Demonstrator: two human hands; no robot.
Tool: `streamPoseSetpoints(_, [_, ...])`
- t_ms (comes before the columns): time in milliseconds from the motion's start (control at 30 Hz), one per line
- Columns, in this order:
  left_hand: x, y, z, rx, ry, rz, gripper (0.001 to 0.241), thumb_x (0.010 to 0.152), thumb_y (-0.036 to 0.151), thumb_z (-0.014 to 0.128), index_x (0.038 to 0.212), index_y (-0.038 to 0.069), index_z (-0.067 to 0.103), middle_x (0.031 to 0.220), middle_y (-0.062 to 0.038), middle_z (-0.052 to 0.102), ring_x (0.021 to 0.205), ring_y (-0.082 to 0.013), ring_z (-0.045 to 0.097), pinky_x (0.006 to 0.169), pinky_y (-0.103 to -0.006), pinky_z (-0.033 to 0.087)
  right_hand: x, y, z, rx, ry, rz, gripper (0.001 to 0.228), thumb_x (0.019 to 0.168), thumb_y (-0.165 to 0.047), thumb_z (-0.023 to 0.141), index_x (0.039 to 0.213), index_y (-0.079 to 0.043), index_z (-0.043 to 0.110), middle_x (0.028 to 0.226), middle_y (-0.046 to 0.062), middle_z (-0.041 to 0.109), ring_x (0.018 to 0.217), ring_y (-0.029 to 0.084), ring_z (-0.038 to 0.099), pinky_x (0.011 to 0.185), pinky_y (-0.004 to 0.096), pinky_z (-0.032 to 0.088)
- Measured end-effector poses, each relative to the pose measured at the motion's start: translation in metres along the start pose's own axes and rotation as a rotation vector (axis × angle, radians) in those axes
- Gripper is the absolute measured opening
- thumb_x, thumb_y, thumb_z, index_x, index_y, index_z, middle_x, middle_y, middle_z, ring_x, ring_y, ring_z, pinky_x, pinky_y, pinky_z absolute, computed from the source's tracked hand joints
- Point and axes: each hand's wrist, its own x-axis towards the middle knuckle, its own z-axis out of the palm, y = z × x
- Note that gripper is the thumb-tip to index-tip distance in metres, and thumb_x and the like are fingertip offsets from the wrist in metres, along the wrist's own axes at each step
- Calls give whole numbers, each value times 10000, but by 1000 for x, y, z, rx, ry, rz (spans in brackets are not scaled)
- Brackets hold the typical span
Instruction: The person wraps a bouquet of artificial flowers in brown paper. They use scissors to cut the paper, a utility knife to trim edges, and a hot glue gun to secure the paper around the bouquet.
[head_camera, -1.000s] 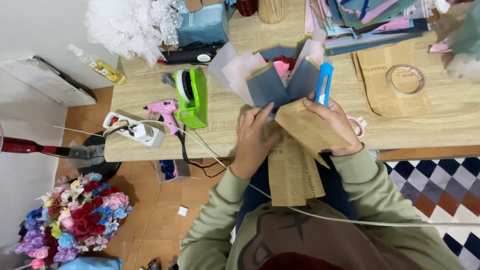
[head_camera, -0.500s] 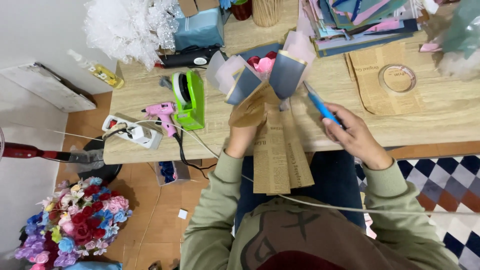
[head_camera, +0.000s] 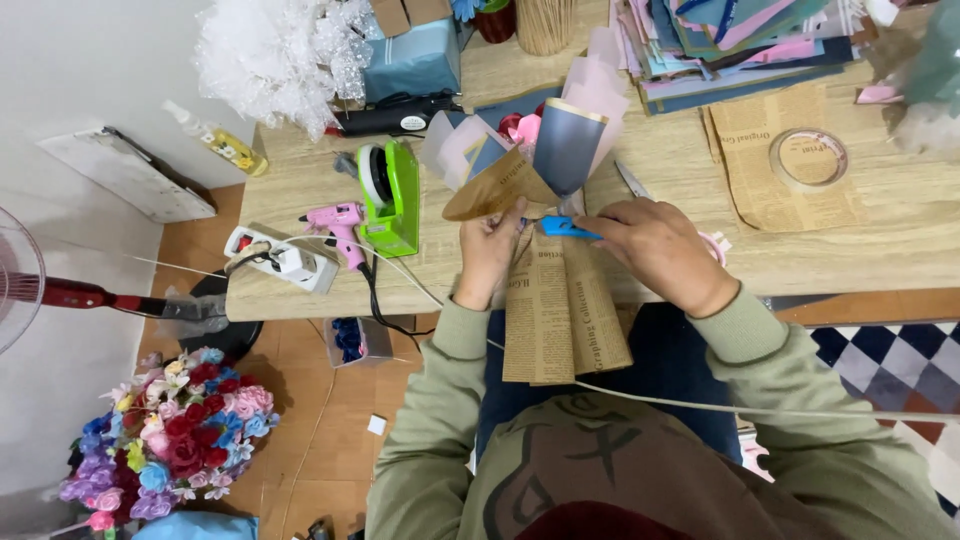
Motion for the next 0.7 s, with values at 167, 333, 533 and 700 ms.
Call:
streamPoseSetpoints(167, [18,-67,-5,-68,-5,-91,398,821,358,853,655,27,709,523,-48,618,493,-66,556,468,-198,444,-2,1,6,-36,15,-9,232,1036,-308,581,1205,-244,727,968,53,704,855,271,704,688,363,557])
streamPoseSetpoints(333, [17,-68,-9,-69,-37,-45,344,833,348,858,777,38,721,583,-77,662,548,-96,650,545,-219,535,-3,4,12,-86,42,-29,242,1043,-316,562,1216,-259,722,932,35,685,802,252,693,641,348,548])
streamPoseSetpoints(533, [20,-66,-16,2,-173,-25,320,926,358,761,918,44,699,689,-91,703,628,-107,689,554,-227,578,-5,5,14,-165,48,-32,234,1033,-328,556,1193,-270,717,988,43,688,828,232,678,657,336,527])
streamPoseSetpoints(700, [27,-87,-34,-118,-224,-238,232,894,252,788,891,53,667,716,-56,703,572,-64,633,511,-171,537,-3,6,11,-139,45,-29,219,1014,-287,605,1180,-243,741,973,54,702,809,228,688,652,321,521])
